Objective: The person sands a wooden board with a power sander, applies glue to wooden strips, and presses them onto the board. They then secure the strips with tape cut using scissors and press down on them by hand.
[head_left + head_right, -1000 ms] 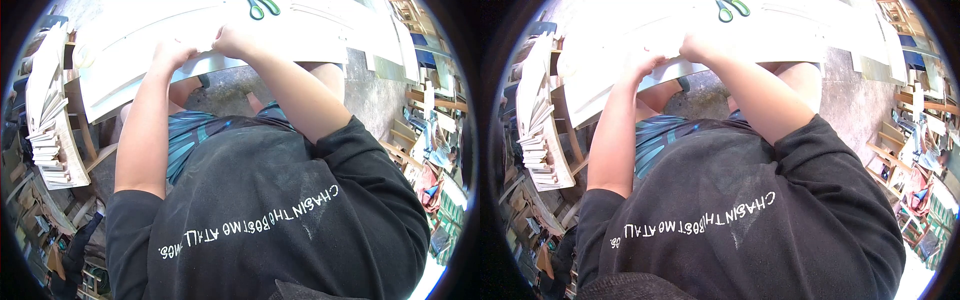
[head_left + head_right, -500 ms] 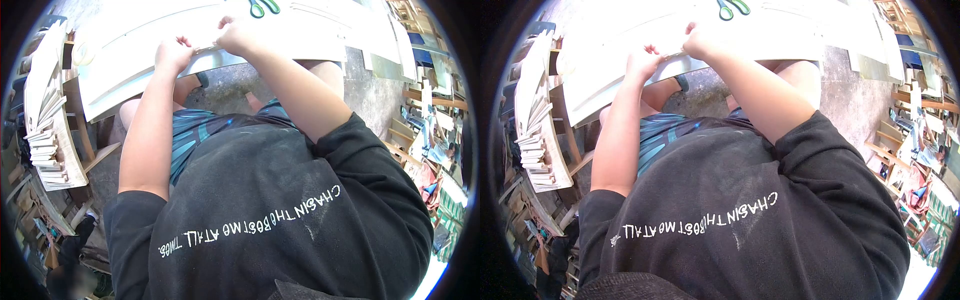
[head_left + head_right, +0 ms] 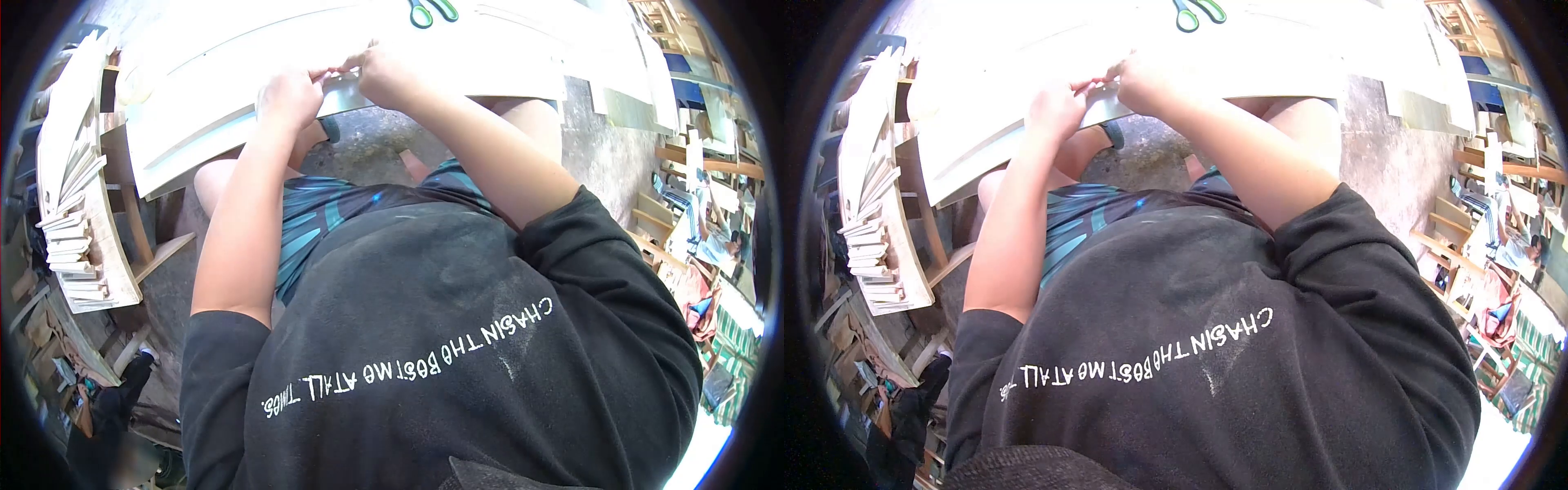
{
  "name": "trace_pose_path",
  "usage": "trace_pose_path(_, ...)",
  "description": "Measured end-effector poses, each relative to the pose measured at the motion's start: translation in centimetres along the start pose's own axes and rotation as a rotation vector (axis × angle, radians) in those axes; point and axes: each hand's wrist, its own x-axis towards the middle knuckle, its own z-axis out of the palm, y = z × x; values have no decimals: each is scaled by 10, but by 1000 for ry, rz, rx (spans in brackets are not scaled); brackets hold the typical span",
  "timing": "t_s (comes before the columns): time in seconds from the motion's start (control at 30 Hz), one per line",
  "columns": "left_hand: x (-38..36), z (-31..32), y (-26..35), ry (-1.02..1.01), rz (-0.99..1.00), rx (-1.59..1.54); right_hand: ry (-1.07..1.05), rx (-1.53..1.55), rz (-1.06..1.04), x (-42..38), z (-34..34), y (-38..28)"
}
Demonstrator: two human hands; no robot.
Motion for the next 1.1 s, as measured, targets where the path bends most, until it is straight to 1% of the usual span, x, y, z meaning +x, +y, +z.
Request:
trace_pose_path(0.1, -5, 6, -4, 101, 62, 124, 100, -100, -95, -6, 1, -2)
trace_pose_path(0.2, -6, 2, -4, 89, 96, 112, -17, -10, 22, 0, -3, -4)
trace_pose_path(0.3, -11, -7, 0, 56, 142, 168, -58, 136, 64, 16, 17, 12)
trace_pose_path(0.4, -12, -15, 7, 19, 190, 277, -26, 216, 29, 25, 33, 22)
trace_pose_path(0.5, -6, -4, -4, 124, 239, 289, -139, 109, 52, 27, 26, 21)
trace_pose_path(0.6, -2, 0, -13, 163, 323, 198, -90, 192, -70, 20, 35, 31)
trace_pose_path(0.63, -1, 2, -15, 153, 302, 170, -8, 54, -155, 18, 36, 36)
trace_pose_path(0.7, -2, 7, -19, 127, 263, 113, 155, -219, -315, 1, 17, 24)
trace_pose_path(0.8, -4, 13, -24, 159, 294, 76, 200, -181, -297, -2, 23, 27)
trace_pose_path(0.9, -10, 10, -23, 123, 260, 31, 179, -13, -301, 0, 26, 34)
trace_pose_path(1.0, -16, 6, -15, 275, 345, 69, 242, 87, -262, -3, 34, 36)
trace_pose_path(1.1, -13, 15, -20, 254, 291, -149, 238, 65, -299, -5, 38, 40)
